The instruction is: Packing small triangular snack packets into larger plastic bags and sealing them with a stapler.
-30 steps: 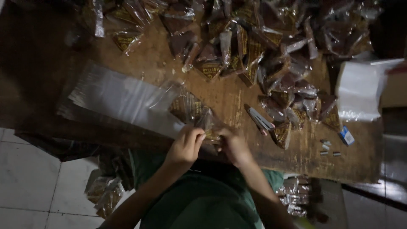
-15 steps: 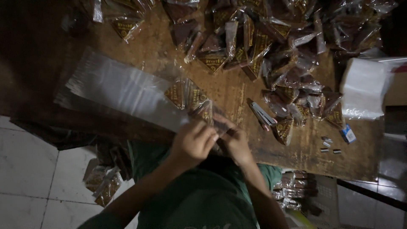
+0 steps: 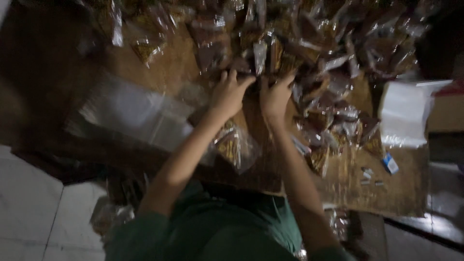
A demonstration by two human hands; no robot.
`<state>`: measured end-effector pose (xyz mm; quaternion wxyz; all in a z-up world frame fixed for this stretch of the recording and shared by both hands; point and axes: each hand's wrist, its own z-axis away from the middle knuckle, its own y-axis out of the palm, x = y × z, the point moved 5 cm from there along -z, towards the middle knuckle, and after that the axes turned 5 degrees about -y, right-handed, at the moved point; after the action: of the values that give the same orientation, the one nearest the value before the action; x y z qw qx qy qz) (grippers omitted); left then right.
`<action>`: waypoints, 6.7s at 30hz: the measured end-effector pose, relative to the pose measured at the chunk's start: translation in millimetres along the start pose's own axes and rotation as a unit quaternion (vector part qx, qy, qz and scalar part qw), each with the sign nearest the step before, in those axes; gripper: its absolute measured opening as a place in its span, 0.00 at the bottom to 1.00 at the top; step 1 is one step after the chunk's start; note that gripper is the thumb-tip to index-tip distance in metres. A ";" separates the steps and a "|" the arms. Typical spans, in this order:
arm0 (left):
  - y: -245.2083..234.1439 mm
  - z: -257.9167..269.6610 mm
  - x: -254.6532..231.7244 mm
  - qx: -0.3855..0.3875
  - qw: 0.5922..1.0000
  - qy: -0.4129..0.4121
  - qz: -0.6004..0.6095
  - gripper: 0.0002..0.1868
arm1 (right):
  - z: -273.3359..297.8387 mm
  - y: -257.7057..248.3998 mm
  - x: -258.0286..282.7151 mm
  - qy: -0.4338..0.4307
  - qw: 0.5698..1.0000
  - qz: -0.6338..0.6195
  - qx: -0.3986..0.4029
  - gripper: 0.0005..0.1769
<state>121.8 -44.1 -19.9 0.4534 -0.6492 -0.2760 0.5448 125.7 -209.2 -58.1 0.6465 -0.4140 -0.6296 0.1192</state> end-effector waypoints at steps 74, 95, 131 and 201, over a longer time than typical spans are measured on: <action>78.2 187.8 16.3 -0.185 0.982 0.021 -0.036 0.04 | 2.2 -58.1 -20.9 -0.233 0.932 0.268 0.068 0.20; 29.4 196.8 -10.2 -0.145 0.988 0.043 0.044 0.06 | -27.8 -42.7 -22.1 0.072 0.963 0.175 0.193 0.48; -12.1 207.7 -44.3 -0.244 0.961 0.091 0.092 0.05 | 204.0 -97.8 -21.5 -0.020 0.940 -0.177 0.291 0.33; 15.5 222.1 -98.3 -0.098 0.990 0.090 -0.051 0.29 | 212.4 -146.8 70.0 0.114 0.927 -0.160 0.319 0.37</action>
<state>-118.0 -70.7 12.3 0.4379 -0.7220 -0.3184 0.4308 -109.6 -172.4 63.8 0.8223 -0.0899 -0.5384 0.1607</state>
